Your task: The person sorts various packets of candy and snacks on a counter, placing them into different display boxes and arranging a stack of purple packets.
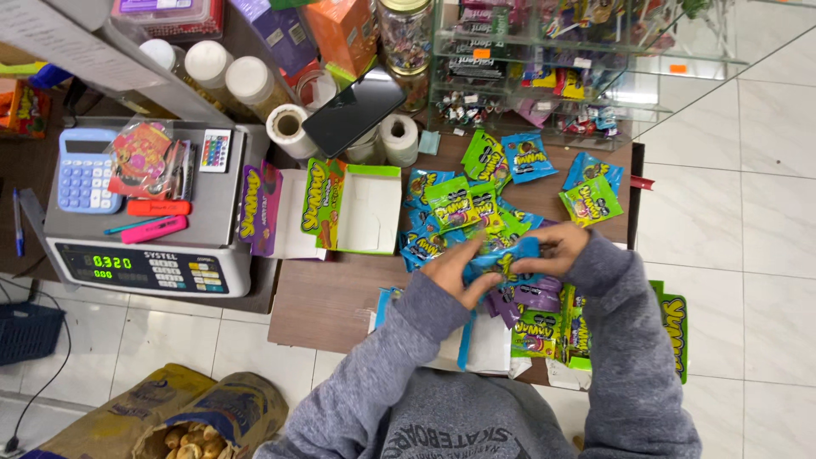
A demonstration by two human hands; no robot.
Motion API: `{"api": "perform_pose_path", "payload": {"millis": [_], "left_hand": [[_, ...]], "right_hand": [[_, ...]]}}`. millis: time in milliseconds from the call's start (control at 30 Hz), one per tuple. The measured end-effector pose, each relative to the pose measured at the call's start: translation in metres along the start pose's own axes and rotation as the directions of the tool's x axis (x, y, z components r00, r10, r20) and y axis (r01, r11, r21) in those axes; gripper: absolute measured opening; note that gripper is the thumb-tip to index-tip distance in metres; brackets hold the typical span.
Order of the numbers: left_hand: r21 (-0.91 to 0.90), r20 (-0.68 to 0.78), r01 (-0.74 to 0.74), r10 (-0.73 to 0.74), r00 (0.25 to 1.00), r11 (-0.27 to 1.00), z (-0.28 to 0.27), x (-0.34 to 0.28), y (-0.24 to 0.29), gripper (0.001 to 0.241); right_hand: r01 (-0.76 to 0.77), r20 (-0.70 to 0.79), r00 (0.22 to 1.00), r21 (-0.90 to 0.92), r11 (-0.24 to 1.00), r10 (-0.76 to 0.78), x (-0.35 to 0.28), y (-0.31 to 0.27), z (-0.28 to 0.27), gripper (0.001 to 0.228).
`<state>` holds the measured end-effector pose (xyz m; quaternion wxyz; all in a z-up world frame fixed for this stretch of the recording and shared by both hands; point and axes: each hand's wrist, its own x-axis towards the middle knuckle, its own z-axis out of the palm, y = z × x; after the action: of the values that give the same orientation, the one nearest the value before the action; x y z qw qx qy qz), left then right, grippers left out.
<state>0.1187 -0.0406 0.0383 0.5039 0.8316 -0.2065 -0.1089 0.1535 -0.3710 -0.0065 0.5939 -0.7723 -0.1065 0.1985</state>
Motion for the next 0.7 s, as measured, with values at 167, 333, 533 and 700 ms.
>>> {"api": "perform_pose_path", "payload": {"millis": [167, 333, 533, 700], "left_hand": [[-0.448, 0.057, 0.435, -0.460, 0.886, 0.781, 0.022, 0.005, -0.039, 0.051], [-0.812, 0.126, 0.404, -0.550, 0.826, 0.421, 0.028, -0.009, -0.092, 0.040], [-0.893, 0.116, 0.303, -0.481, 0.869, 0.332, 0.027, -0.035, -0.096, 0.070], [-0.908, 0.087, 0.247, -0.424, 0.901, 0.338, 0.032, -0.044, -0.097, 0.086]], "right_hand": [[-0.174, -0.108, 0.972, 0.270, 0.947, 0.209, 0.046, 0.044, -0.038, 0.048], [-0.424, -0.323, 0.730, 0.478, 0.769, 0.603, 0.114, 0.121, -0.065, 0.094], [-0.570, -0.212, 0.501, 0.649, 0.505, 0.839, 0.171, 0.256, -0.075, 0.138], [-0.509, -0.495, 0.349, 0.613, 0.605, 0.795, 0.173, 0.183, -0.064, 0.114]]}}
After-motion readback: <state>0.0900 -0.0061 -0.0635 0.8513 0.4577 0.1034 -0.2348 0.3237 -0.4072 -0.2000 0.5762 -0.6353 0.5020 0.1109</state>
